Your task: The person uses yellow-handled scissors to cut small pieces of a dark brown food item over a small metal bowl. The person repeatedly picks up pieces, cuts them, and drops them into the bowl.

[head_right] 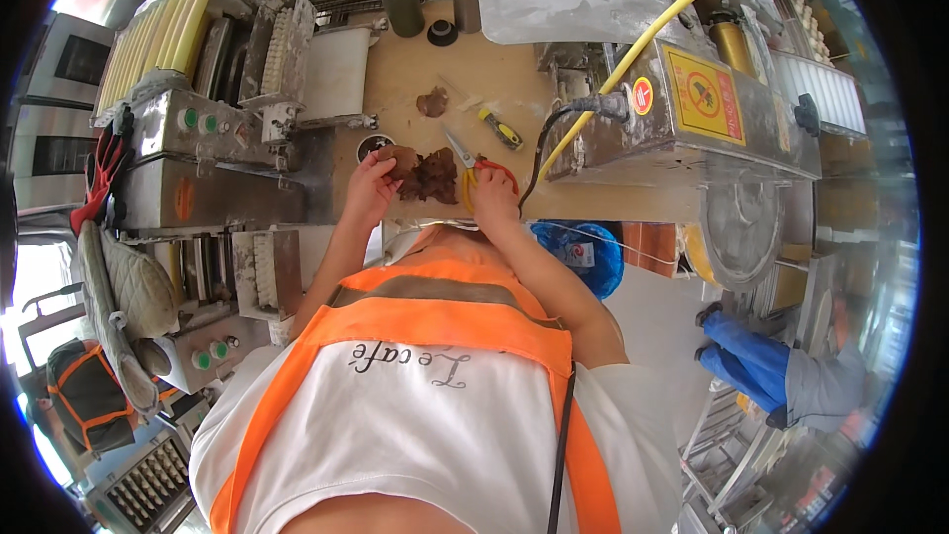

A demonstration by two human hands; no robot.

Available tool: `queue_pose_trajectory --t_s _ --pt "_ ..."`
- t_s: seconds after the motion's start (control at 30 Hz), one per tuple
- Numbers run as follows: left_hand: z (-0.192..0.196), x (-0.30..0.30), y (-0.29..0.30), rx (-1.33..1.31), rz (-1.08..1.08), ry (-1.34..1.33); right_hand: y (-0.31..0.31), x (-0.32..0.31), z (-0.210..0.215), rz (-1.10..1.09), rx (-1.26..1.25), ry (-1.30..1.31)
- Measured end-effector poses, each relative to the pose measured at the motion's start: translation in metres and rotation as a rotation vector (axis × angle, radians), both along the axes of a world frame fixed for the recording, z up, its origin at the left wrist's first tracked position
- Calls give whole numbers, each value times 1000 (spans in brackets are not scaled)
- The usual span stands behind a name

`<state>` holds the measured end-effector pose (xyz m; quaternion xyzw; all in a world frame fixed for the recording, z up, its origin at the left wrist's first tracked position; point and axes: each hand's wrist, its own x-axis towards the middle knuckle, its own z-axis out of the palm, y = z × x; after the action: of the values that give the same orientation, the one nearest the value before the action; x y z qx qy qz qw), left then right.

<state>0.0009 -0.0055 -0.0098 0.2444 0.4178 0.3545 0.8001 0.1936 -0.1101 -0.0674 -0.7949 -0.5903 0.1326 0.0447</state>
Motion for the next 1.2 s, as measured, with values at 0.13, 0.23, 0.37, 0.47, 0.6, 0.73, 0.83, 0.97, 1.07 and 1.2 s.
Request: queue_pose_trajectory --t_s 0.13,0.23,0.37,0.47,0.6,0.73,0.83,0.97,1.07,1.2 --pt "-5 1 3 -66 28 -44 6 7 -21 -61 -27 20" --pt "-13 1 6 -99 101 -98 7 6 -7 -132 -96 198" --pt "-15 2 9 -75 121 -119 0 3 39 -207 93 482" --pt "-3 10 14 -15 130 -109 -10 13 35 -200 30 642" --pt "12 19 16 30 105 -175 -19 6 76 -220 -44 858" --pt "37 35 16 56 60 -179 -28 -3 84 -193 3 855" --pt "35 37 16 54 -21 -124 -28 -6 93 -191 -31 864" --pt "43 41 12 43 -56 -70 -26 -6 86 -200 -55 910" --pt "50 40 11 30 -69 -119 -24 -5 86 -208 -80 941" --pt "49 38 10 28 -38 -128 -25 -6 93 -184 -40 918"
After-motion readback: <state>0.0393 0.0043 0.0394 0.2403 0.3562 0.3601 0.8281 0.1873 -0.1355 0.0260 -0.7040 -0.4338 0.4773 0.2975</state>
